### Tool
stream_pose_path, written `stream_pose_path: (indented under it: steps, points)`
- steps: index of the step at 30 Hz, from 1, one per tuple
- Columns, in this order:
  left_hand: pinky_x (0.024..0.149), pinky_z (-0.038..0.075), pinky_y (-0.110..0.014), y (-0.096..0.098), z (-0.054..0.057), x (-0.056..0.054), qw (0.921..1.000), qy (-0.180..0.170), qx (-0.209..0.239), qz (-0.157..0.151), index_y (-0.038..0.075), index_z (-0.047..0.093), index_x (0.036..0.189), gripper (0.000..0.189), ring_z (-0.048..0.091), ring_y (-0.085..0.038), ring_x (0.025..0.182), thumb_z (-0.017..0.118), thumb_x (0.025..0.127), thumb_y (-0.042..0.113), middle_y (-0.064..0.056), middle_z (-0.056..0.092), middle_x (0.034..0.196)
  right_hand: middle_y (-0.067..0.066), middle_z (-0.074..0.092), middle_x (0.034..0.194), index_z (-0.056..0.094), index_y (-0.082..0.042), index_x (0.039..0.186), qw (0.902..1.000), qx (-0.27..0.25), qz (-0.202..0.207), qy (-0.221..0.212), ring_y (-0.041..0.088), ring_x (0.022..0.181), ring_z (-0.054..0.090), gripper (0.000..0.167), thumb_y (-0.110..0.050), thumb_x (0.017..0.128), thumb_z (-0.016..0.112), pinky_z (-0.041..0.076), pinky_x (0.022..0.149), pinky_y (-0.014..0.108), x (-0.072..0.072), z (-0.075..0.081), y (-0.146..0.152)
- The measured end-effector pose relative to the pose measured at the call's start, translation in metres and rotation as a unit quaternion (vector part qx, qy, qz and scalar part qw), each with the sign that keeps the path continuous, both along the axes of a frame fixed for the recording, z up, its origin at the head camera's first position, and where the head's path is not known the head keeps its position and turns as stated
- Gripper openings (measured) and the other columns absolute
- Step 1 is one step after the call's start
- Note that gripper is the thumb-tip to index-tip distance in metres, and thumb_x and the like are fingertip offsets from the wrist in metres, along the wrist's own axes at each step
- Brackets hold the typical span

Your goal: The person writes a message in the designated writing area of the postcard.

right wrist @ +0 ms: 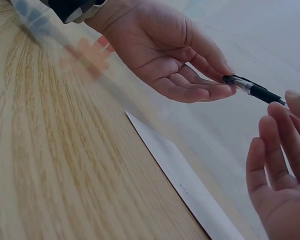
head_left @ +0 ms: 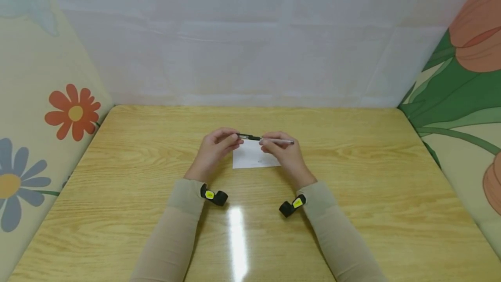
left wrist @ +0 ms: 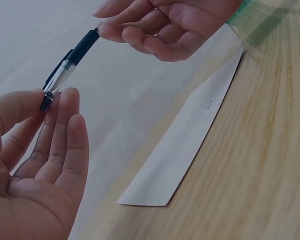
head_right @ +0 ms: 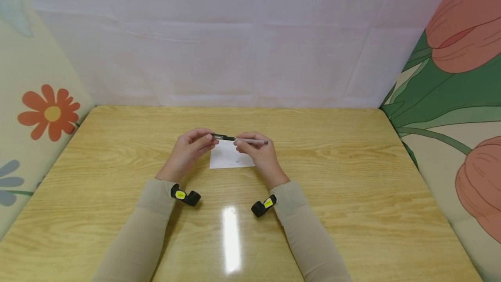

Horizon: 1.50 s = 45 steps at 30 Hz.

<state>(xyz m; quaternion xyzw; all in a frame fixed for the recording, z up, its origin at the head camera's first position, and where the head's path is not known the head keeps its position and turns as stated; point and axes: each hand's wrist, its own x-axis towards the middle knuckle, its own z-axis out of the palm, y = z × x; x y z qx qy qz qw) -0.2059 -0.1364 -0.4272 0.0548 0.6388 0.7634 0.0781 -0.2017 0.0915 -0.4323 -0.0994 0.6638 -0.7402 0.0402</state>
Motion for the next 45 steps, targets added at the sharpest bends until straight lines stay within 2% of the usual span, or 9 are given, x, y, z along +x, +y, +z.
stream_pose_path:
  steps: [5, 10, 13, 18, 24, 29, 39, 45]
  points:
    - [0.099, 0.053, -0.032, 0.0, 0.0, 0.001, 0.9998, 0.009, -0.006, -0.013, -0.003, 0.062, 0.12, 0.022, 0.07, -0.016, 0.103, 0.063, 0.101, 0.007, -0.007, 0.069, 0.108, 0.01, 0.072, 0.102, 0.068, 0.005, 0.115, 1.0, 0.004, -0.007, -0.004, 0.018, 0.09, 0.071, 0.028, -0.014, 0.095, 0.074, 0.058, 0.09, 0.033, 0.0, 0.0, -0.003]
    - [0.1, 0.052, -0.033, 0.0, 0.0, 0.002, 0.9992, 0.016, -0.018, -0.031, -0.002, 0.064, 0.12, 0.022, 0.07, -0.016, 0.105, 0.064, 0.1, 0.009, -0.006, 0.069, 0.111, 0.009, 0.071, 0.102, 0.069, 0.003, 0.114, 1.0, -0.005, -0.002, -0.005, 0.035, 0.1, 0.069, 0.025, -0.013, 0.095, 0.073, 0.057, 0.092, 0.034, 0.0, -0.002, -0.005]
    - [0.101, 0.052, -0.033, -0.001, 0.0, 0.003, 0.9985, 0.023, -0.027, -0.042, -0.005, 0.062, 0.123, 0.028, 0.07, -0.016, 0.106, 0.065, 0.101, 0.011, -0.007, 0.068, 0.114, 0.009, 0.071, 0.103, 0.068, 0.004, 0.114, 0.9999, -0.012, 0.0, -0.005, 0.042, 0.104, 0.066, 0.027, -0.014, 0.095, 0.074, 0.057, 0.092, 0.034, 0.001, -0.003, -0.005]
    - [0.102, 0.051, -0.033, 0.0, 0.001, 0.004, 0.9971, 0.029, -0.039, -0.058, -0.009, 0.058, 0.128, 0.035, 0.069, -0.016, 0.107, 0.064, 0.101, 0.012, -0.008, 0.067, 0.117, 0.01, 0.069, 0.105, 0.067, 0.005, 0.115, 0.9999, -0.016, 0.0, -0.006, 0.031, 0.099, 0.068, 0.031, -0.017, 0.095, 0.075, 0.057, 0.093, 0.034, 0.003, -0.005, -0.004]
    - [0.102, 0.052, -0.033, 0.001, 0.0, 0.004, 0.996, 0.029, -0.063, -0.056, -0.007, 0.06, 0.127, 0.035, 0.069, -0.017, 0.108, 0.067, 0.1, 0.015, -0.01, 0.067, 0.119, 0.008, 0.069, 0.104, 0.069, 0.001, 0.111, 0.9996, -0.026, -0.006, -0.004, 0.027, 0.095, 0.069, 0.024, -0.015, 0.094, 0.075, 0.057, 0.09, 0.033, 0.004, -0.007, -0.005]
    - [0.102, 0.052, -0.033, 0.002, 0.0, 0.005, 0.9956, 0.031, -0.071, -0.052, -0.005, 0.062, 0.126, 0.034, 0.069, -0.018, 0.109, 0.068, 0.1, 0.015, -0.01, 0.068, 0.118, 0.007, 0.069, 0.104, 0.07, 0.0, 0.108, 0.9992, -0.037, -0.011, -0.003, 0.018, 0.091, 0.069, 0.019, -0.012, 0.093, 0.075, 0.058, 0.089, 0.031, 0.003, -0.009, -0.005]
    - [0.102, 0.051, -0.032, 0.003, 0.0, 0.004, 0.9946, 0.034, -0.089, -0.042, 0.0, 0.065, 0.124, 0.031, 0.067, -0.019, 0.11, 0.069, 0.099, 0.018, -0.009, 0.07, 0.116, 0.006, 0.071, 0.099, 0.071, -0.002, 0.107, 0.9993, -0.035, -0.013, -0.009, 0.017, 0.086, 0.068, 0.02, -0.014, 0.092, 0.077, 0.057, 0.085, 0.029, 0.002, -0.012, -0.005]
    - [0.1, 0.053, -0.032, 0.005, 0.001, 0.005, 0.9949, 0.034, -0.087, -0.037, -0.001, 0.066, 0.12, 0.027, 0.068, -0.018, 0.107, 0.069, 0.098, 0.014, -0.009, 0.07, 0.114, 0.007, 0.071, 0.097, 0.071, -0.002, 0.105, 0.9989, -0.043, -0.017, 0.0, 0.016, 0.084, 0.069, 0.016, -0.012, 0.092, 0.076, 0.058, 0.084, 0.029, 0.002, -0.012, -0.005]
